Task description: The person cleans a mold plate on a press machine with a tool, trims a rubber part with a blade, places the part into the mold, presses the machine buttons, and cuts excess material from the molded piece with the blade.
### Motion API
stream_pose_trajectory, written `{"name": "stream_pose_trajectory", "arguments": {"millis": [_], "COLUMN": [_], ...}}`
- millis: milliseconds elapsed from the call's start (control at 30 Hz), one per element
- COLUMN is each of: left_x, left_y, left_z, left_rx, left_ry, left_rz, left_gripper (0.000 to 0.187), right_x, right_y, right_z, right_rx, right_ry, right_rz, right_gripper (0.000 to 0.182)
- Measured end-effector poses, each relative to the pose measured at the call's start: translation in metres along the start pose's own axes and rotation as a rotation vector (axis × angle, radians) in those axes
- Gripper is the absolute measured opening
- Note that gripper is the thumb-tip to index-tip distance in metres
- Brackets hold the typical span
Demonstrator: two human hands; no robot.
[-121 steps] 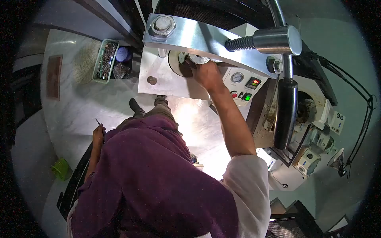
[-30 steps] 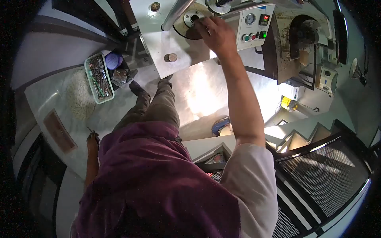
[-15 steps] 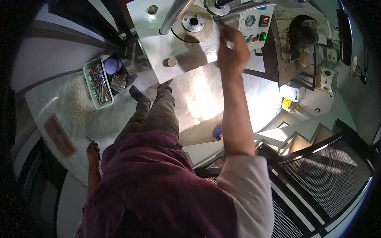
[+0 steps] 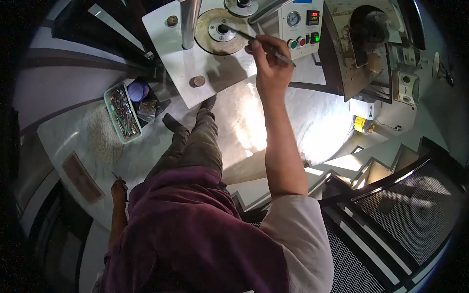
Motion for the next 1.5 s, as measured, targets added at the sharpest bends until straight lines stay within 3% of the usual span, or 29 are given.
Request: {"name": "stream_pose_trajectory", "arguments": {"millis": [167,400,533,600,633,733,800,867,1000,1067,1100,1133,1200,1400,1467,1500], "left_x": [0.003,0.005,0.008,0.012,0.014,0.021,0.022,0.023,0.015,0.017,0.018,0.017,0.018,0.002,-0.003,-0.006], "left_y": [0.003,0.01,0.013,0.013,0.013,0.014,0.016,0.018,0.026,0.018,0.02,0.022,0.019,0.008,0.004,0.001], "left_z": [-0.009,-0.013,-0.013,-0.015,-0.016,-0.017,-0.022,-0.032,-0.047,-0.049,-0.043,-0.037,-0.031,-0.029,-0.021,-0.016], "left_rx": [0.05,0.055,0.058,0.065,0.067,0.052,0.055,0.056,0.015,-0.01,0.007,0.027,0.032,0.016,0.039,0.033], "left_ry": [-0.015,-0.019,-0.033,-0.044,-0.053,-0.06,-0.048,-0.039,-0.003,0.026,0.004,-0.016,-0.026,-0.053,-0.071,-0.064], "left_rz": [-0.001,0.005,0.04,0.033,0.02,0.046,0.055,0.06,0.042,0.023,0.03,0.037,0.024,0.011,0.031,0.034], "left_gripper": [0.039,0.039,0.039,0.039,0.039,0.04,0.04,0.04,0.04,0.04,0.039,0.039,0.04,0.04,0.04,0.04], "right_x": [0.001,-0.021,-0.046,-0.057,-0.069,-0.082,-0.086,-0.082,-0.082,-0.081,-0.076,-0.071,-0.056,-0.033,-0.039,-0.045], "right_y": [-0.02,-0.012,0.007,0.028,0.036,0.051,0.051,0.05,0.053,0.036,0.024,0.017,-0.02,-0.027,-0.02,-0.014], "right_z": [0.016,0.021,0.014,0.001,0.012,0.014,0.032,0.041,0.04,0.049,0.057,0.047,0.033,0.021,0.023,0.022], "right_rx": [-0.306,-0.142,0.211,0.869,0.877,1.036,0.928,0.988,0.941,1.071,0.889,0.892,0.007,-0.152,-0.137,0.038], "right_ry": [0.203,0.247,0.234,0.044,-0.095,-0.28,-0.243,-0.482,-0.5,-0.283,-0.043,-0.049,0.311,0.353,0.335,0.247], "right_rz": [0.025,-0.088,-0.222,-0.518,-0.679,-0.843,-0.844,-0.836,-0.749,-0.583,-0.517,-0.507,-0.019,0.05,0.049,-0.032], "right_gripper": [0.022,0.022,0.029,0.027,0.024,0.022,0.02,0.02,0.02,0.022,0.026,0.026,0.031,0.029,0.027,0.027]}}
Point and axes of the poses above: each hand's wrist, its own x-axis away from the middle knuckle, its own y-axis out of the palm, z = x × y, the point moved 5 cm from there along -x, towards the middle knuckle
